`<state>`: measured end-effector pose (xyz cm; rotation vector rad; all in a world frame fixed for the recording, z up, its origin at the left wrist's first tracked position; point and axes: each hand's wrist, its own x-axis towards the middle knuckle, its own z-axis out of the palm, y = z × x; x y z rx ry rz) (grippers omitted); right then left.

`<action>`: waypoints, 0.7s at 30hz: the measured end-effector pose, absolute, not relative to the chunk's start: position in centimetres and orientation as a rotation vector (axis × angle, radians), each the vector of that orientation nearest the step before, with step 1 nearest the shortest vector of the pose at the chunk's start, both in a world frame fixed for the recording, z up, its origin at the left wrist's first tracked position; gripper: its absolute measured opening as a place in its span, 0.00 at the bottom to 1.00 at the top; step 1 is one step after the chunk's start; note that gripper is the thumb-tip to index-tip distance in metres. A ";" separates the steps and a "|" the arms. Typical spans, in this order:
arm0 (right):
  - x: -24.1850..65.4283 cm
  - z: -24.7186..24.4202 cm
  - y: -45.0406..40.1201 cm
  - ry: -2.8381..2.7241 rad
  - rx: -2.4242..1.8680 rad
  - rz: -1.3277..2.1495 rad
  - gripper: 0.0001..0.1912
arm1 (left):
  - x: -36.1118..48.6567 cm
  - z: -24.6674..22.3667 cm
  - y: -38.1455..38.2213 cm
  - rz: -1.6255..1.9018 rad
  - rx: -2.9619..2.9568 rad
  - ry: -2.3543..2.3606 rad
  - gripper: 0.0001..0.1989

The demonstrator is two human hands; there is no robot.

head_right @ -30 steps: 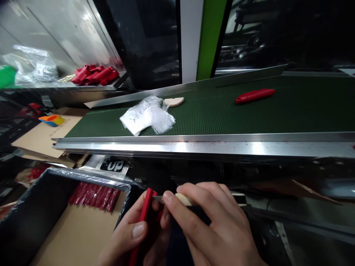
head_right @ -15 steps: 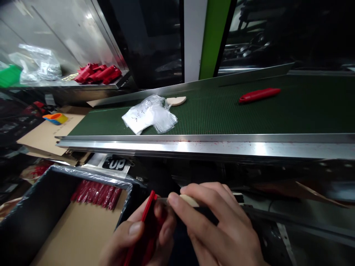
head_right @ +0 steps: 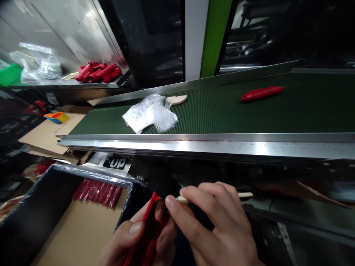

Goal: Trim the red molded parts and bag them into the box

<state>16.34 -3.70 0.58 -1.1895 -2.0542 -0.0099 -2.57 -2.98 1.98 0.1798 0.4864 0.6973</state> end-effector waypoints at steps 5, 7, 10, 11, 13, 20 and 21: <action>16.4 0.2 -3.9 -2.065 -1.176 -0.022 0.27 | -2.3 1.8 -3.2 0.739 0.162 0.473 0.15; 16.5 -0.4 -4.0 -2.047 -1.176 -0.029 0.29 | -2.0 1.5 -3.3 0.740 0.148 0.430 0.14; 16.6 -1.2 -3.9 -2.084 -1.157 -0.085 0.29 | -1.6 0.8 -3.5 0.778 0.098 0.340 0.12; 16.6 -1.3 -3.8 -2.097 -1.143 -0.104 0.29 | -1.5 0.5 -3.5 0.800 0.074 0.328 0.11; 16.8 -1.1 -3.5 -2.057 -1.162 -0.104 0.27 | -1.5 -0.2 -3.4 0.808 0.011 0.315 0.10; 16.4 -0.2 -3.2 -1.756 -1.367 -0.004 0.23 | -2.3 -0.9 -3.6 0.794 -0.014 0.403 0.11; 16.1 -0.3 -3.4 -1.735 -1.373 0.087 0.21 | -2.2 -0.6 -3.5 0.811 0.029 0.463 0.10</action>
